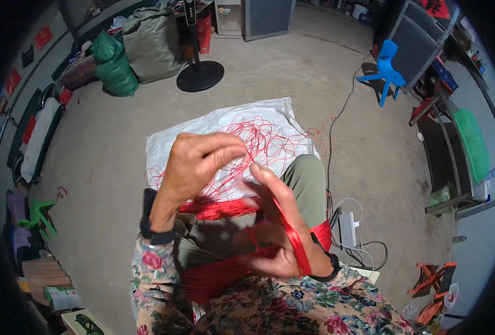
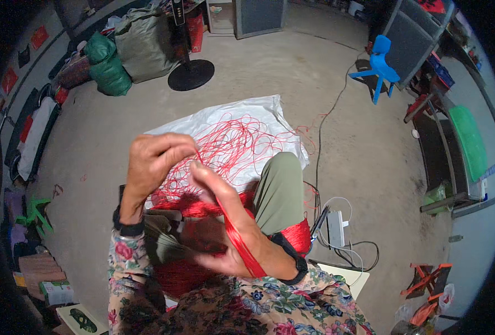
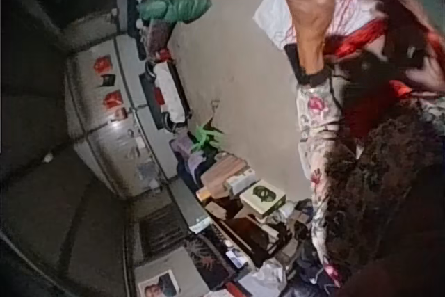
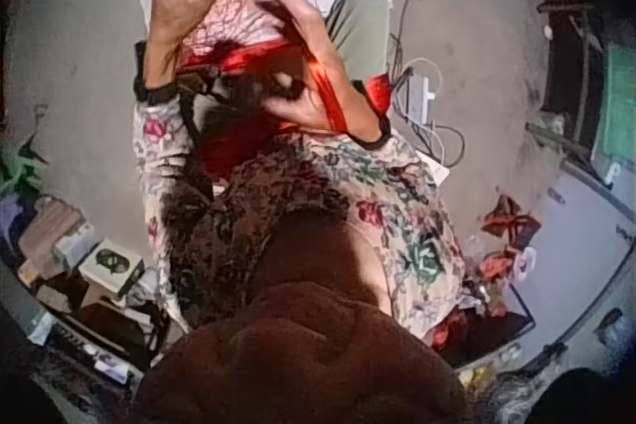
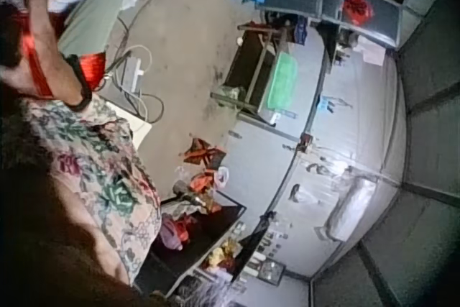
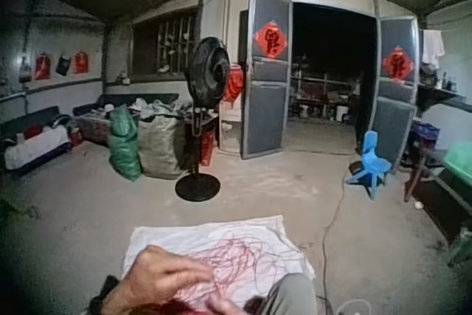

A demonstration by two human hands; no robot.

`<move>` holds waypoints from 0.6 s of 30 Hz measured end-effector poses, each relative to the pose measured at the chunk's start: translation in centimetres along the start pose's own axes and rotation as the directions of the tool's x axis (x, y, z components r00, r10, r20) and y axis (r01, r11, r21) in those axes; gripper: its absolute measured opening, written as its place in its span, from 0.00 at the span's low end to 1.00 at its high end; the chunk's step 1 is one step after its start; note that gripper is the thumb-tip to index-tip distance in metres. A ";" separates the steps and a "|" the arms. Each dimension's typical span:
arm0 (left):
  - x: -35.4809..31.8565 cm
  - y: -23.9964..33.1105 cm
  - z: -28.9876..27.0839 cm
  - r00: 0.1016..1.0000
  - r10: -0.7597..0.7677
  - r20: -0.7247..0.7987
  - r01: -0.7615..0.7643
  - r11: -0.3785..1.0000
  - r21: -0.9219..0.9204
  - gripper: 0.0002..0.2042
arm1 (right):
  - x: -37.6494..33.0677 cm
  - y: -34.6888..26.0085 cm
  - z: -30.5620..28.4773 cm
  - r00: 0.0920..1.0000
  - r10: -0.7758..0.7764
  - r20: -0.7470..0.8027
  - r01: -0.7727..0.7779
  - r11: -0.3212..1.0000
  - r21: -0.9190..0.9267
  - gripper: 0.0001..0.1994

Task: Manually winding red thread or string into an organized bundle or coil.

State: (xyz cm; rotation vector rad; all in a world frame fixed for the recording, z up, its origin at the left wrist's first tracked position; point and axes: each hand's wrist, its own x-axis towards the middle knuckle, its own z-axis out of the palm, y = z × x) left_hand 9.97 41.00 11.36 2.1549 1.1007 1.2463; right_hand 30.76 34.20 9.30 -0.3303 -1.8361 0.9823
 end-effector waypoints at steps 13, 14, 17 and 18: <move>-8.3 6.6 5.4 0.780 0.019 0.626 -0.196 0.956 0.216 0.10 | 4.8 10.1 -1.4 0.988 -0.075 -0.133 -0.011 0.835 -0.550 0.10; -7.5 7.0 3.0 0.794 -0.063 0.605 -0.196 0.915 0.352 0.11 | 3.9 9.3 -1.1 0.995 -0.069 -0.074 0.021 0.852 -0.524 0.11; -3.7 4.9 -2.2 0.938 0.175 0.298 -0.283 0.883 0.373 0.17 | 1.6 5.0 -0.3 0.999 -0.030 -0.014 0.024 0.951 -0.309 0.13; -2.8 3.8 -2.5 0.966 0.142 0.217 -0.209 0.923 0.323 0.17 | 0.9 3.0 0.2 0.999 0.028 -0.043 -0.035 0.987 -0.156 0.13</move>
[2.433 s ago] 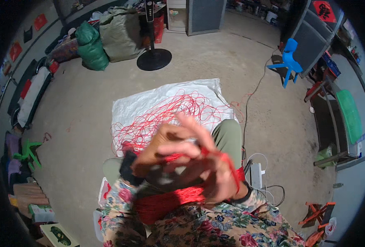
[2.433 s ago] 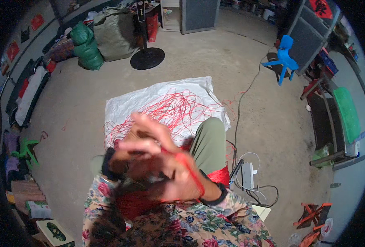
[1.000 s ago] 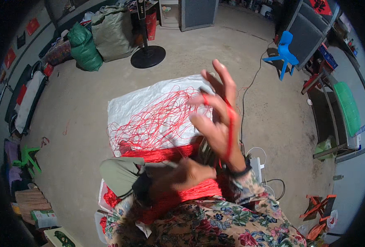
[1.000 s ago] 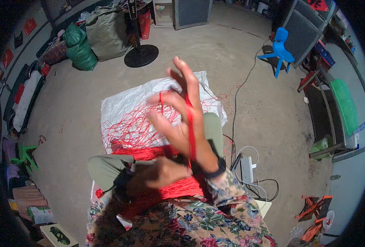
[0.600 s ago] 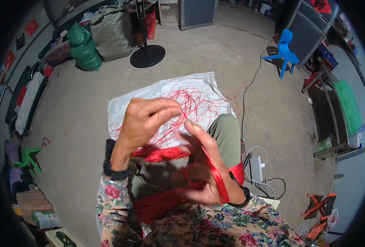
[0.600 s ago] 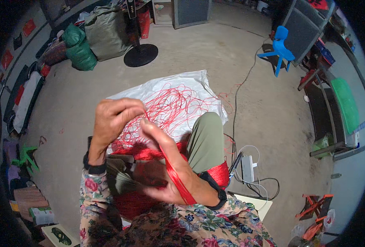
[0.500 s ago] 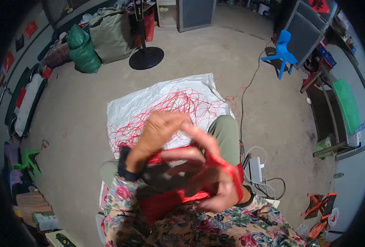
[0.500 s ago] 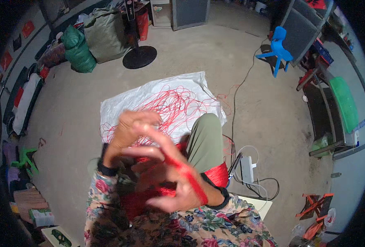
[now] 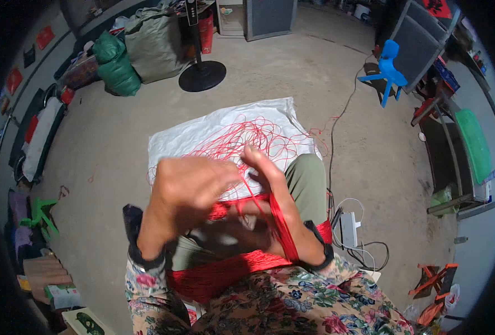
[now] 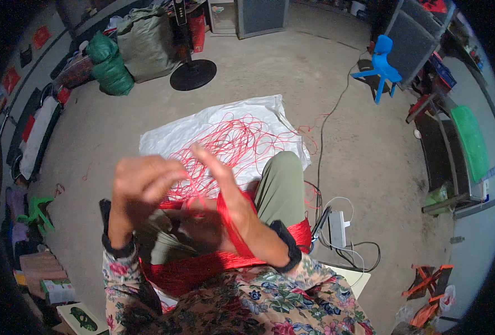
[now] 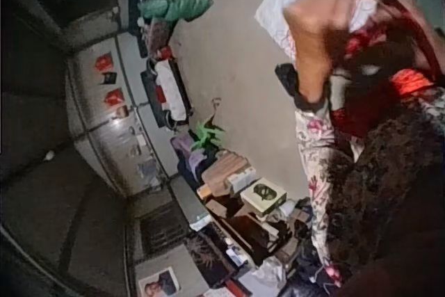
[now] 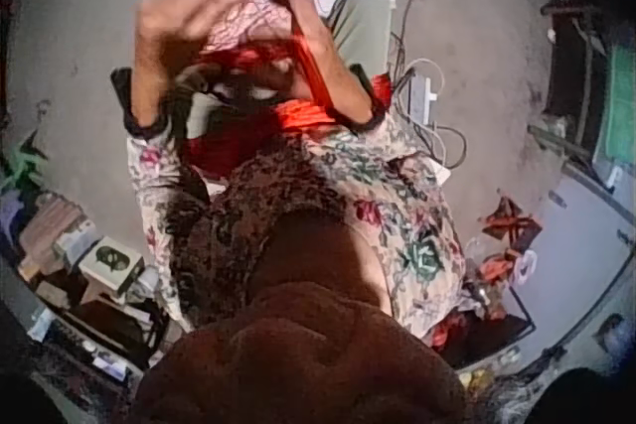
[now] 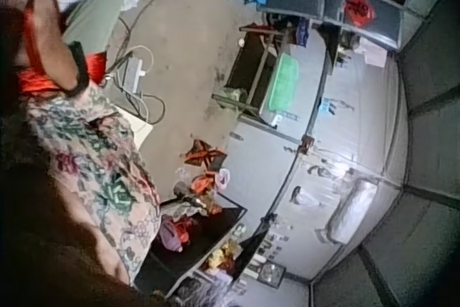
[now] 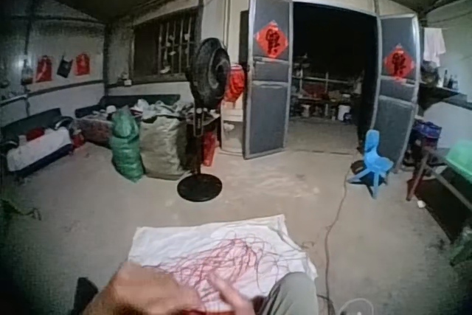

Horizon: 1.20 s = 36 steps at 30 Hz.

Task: Manually winding red thread or string into an organized bundle or coil.

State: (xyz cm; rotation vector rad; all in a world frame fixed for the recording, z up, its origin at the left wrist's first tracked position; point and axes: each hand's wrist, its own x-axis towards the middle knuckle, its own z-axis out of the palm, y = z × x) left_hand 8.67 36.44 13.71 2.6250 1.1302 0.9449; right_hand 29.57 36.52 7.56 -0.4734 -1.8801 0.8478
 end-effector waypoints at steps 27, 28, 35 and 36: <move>-0.6 -0.2 9.6 0.942 -0.123 0.313 0.318 0.626 -0.712 0.10 | 1.6 -2.6 -2.2 0.960 0.277 -0.046 -0.162 0.683 0.712 0.14; -1.1 1.1 11.2 0.948 -0.074 0.308 0.233 0.824 -0.517 0.09 | 2.6 -0.9 -2.6 0.947 0.265 -0.180 -0.080 0.738 0.670 0.11; -3.1 5.5 7.9 0.865 0.164 0.474 -0.125 0.986 -0.112 0.10 | 4.4 5.8 -0.4 0.993 -0.083 -0.082 0.047 0.928 -0.369 0.11; -2.7 5.1 6.4 0.934 0.104 0.341 -0.079 0.993 -0.085 0.09 | 3.5 5.0 0.1 0.995 -0.098 0.008 0.095 0.934 -0.345 0.11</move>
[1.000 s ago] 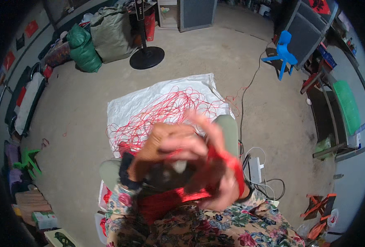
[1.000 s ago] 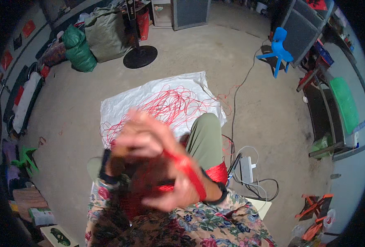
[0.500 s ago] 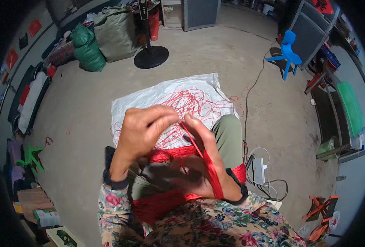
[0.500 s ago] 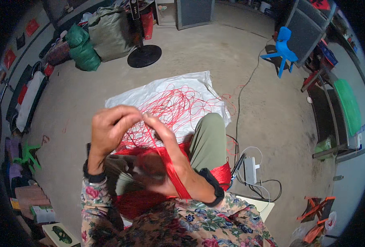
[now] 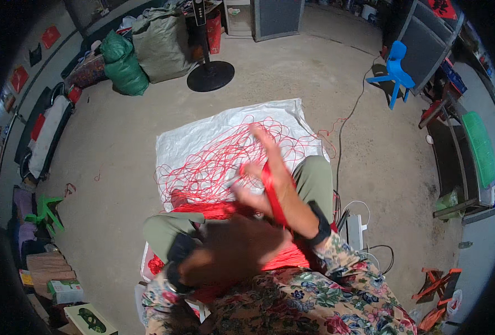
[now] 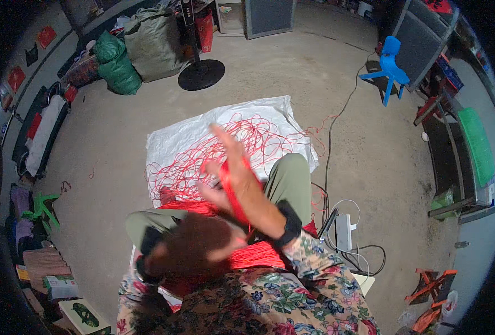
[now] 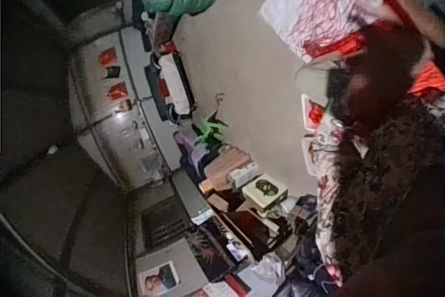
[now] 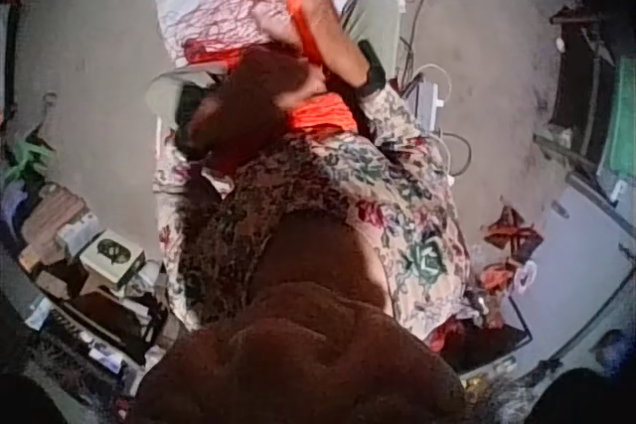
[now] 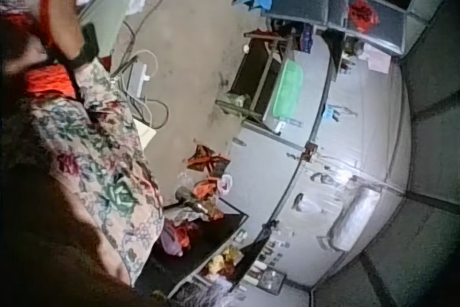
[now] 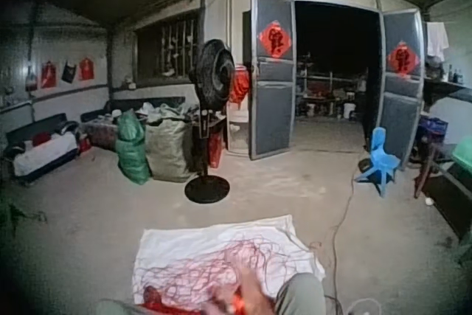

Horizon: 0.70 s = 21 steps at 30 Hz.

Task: Manually winding red thread or string into an organized bundle or coil.

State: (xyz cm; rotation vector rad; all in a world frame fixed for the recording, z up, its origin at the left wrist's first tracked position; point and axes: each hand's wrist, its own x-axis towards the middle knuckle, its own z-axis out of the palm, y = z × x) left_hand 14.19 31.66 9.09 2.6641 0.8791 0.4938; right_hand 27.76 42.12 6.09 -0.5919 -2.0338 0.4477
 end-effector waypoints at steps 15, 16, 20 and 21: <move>3.2 -0.9 4.2 0.993 -0.118 -0.027 0.098 0.915 -0.391 0.06 | 0.8 -0.9 -2.4 0.959 0.173 -0.224 -0.048 0.880 0.473 0.13; 3.0 0.0 4.1 0.997 -0.074 -0.037 0.058 0.941 -0.333 0.05 | 1.1 0.4 -1.8 0.963 0.127 -0.237 -0.088 0.982 0.167 0.09; 1.0 0.9 -0.2 0.968 -0.137 0.210 0.152 0.987 -0.057 0.04 | -0.6 1.4 0.5 0.998 0.062 -0.002 -0.062 0.996 -0.062 0.12; 0.8 0.1 -1.4 0.947 -0.202 0.250 0.200 0.979 0.035 0.04 | -1.5 0.6 0.8 0.997 0.044 0.059 -0.045 0.999 0.023 0.13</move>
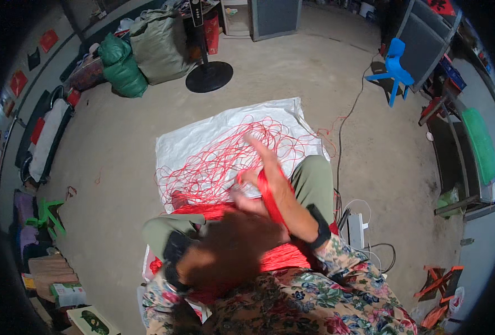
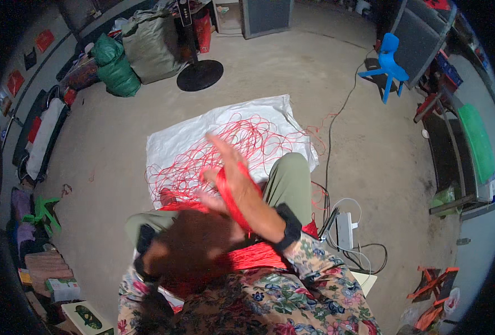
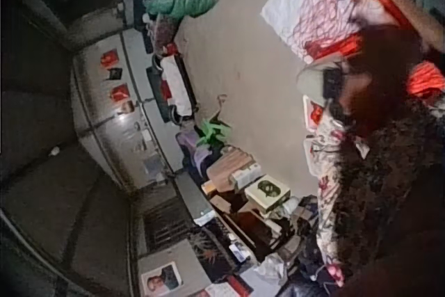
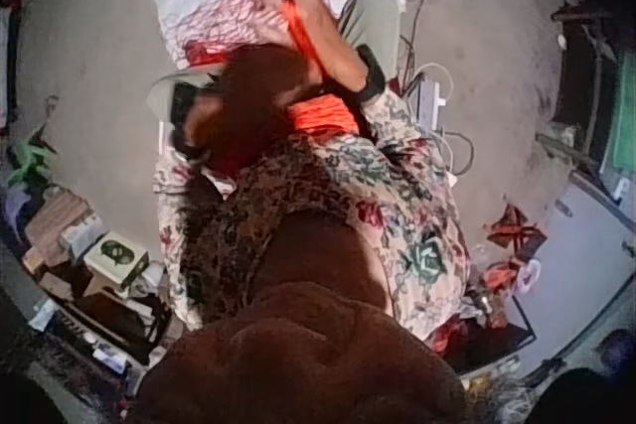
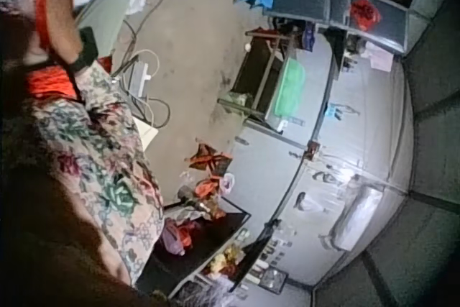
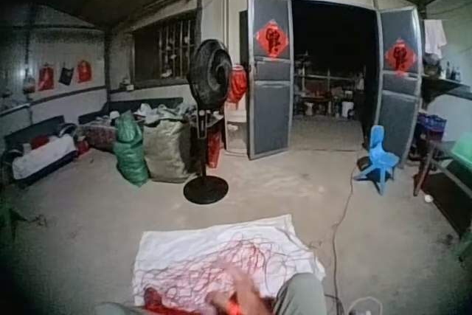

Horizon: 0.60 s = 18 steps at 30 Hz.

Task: Manually winding red thread or string into an organized bundle or coil.

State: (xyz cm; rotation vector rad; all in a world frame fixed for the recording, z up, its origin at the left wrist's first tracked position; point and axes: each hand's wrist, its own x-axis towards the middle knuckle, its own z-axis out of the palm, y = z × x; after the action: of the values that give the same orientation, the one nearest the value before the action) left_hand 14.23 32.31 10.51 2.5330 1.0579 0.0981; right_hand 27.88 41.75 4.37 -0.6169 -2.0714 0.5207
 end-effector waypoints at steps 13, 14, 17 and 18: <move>3.6 -2.3 4.8 0.832 0.127 -0.540 -0.062 0.989 0.136 0.08 | 0.8 -4.2 -3.4 0.963 0.160 -0.217 0.042 0.706 0.707 0.10; 2.9 -2.1 5.2 0.903 0.209 -0.375 -0.225 0.974 0.002 0.08 | 1.8 -2.3 -3.2 0.959 0.101 -0.264 0.038 0.879 0.475 0.10; 0.8 -0.2 4.8 0.911 0.327 -0.252 -0.376 0.910 -0.178 0.08 | 2.8 1.1 -1.2 0.975 0.072 -0.209 -0.075 0.997 -0.006 0.12; -0.2 0.0 3.7 0.910 0.352 -0.219 -0.383 0.916 -0.117 0.07 | 2.3 1.3 -0.8 0.989 0.014 -0.148 -0.024 0.998 -0.064 0.12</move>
State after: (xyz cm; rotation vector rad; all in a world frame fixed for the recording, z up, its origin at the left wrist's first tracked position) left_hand 14.92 30.93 7.10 2.5823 0.5911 0.5221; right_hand 27.77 44.28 5.47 -0.6939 -1.9507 0.4064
